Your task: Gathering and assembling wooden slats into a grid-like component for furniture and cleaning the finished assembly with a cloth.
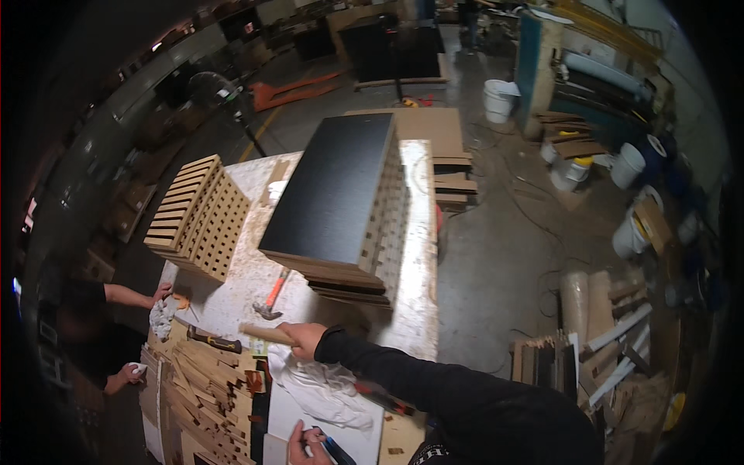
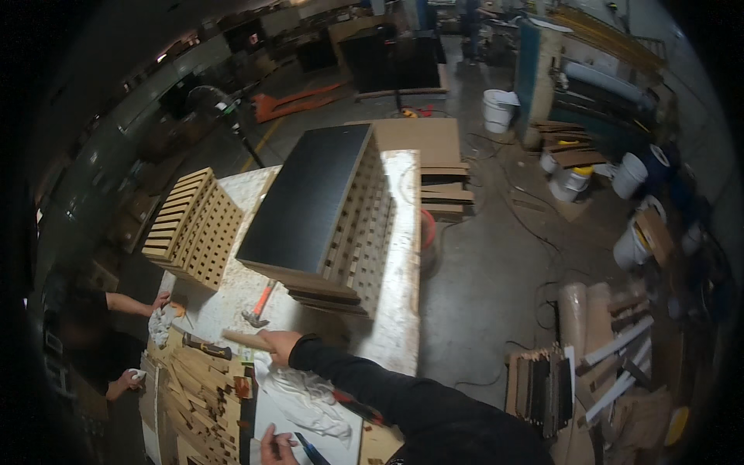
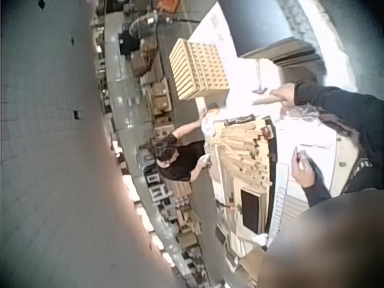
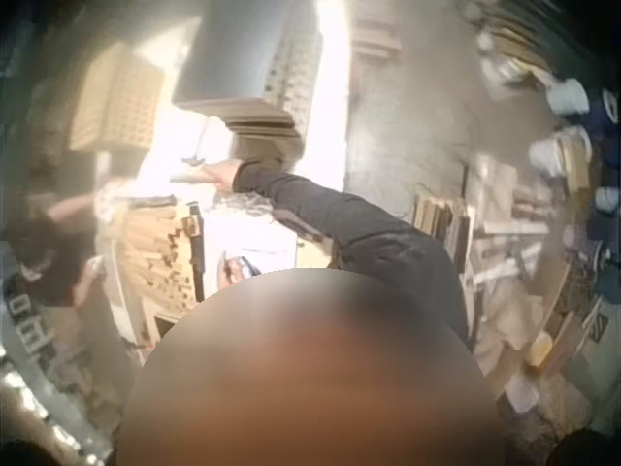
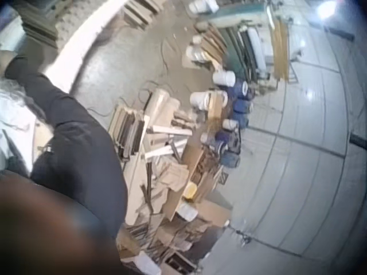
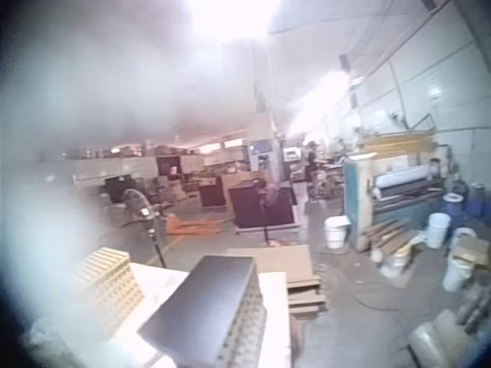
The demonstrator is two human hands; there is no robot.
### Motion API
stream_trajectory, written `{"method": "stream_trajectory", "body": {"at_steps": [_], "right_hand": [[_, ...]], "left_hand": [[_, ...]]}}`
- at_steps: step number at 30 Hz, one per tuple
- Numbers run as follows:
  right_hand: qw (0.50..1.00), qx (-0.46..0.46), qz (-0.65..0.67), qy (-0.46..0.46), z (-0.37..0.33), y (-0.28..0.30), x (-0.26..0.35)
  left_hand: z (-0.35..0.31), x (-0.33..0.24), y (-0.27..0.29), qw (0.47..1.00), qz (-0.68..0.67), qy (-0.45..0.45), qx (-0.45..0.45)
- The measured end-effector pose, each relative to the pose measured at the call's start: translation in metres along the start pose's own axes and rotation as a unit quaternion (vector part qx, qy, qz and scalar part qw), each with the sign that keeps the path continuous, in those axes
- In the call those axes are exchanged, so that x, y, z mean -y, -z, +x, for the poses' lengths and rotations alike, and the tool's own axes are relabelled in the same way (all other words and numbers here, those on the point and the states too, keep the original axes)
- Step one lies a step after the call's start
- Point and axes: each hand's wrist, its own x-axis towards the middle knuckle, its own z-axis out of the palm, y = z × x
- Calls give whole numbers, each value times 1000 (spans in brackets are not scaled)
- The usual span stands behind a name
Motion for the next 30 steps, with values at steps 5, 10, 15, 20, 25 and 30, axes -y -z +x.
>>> {"method": "stream_trajectory", "body": {"at_steps": [5,10,15,20,25,30], "right_hand": [[996,-69,23,43,-136,56,57],[989,-53,9,-135,-311,66,32],[892,-54,-49,-447,-479,95,-2],[621,-187,1,-761,-651,47,-112],[549,-187,77,-811,-718,9,-158],[568,-260,121,-771,-769,-27,-211]], "left_hand": [[-77,13,-23,988,-13,70,138],[-107,-8,-54,976,-97,16,195],[-102,-43,-93,970,-83,-50,221],[-43,-15,-181,949,20,-186,255],[21,56,-257,920,269,-159,236],[31,37,-304,847,451,-191,208]]}}
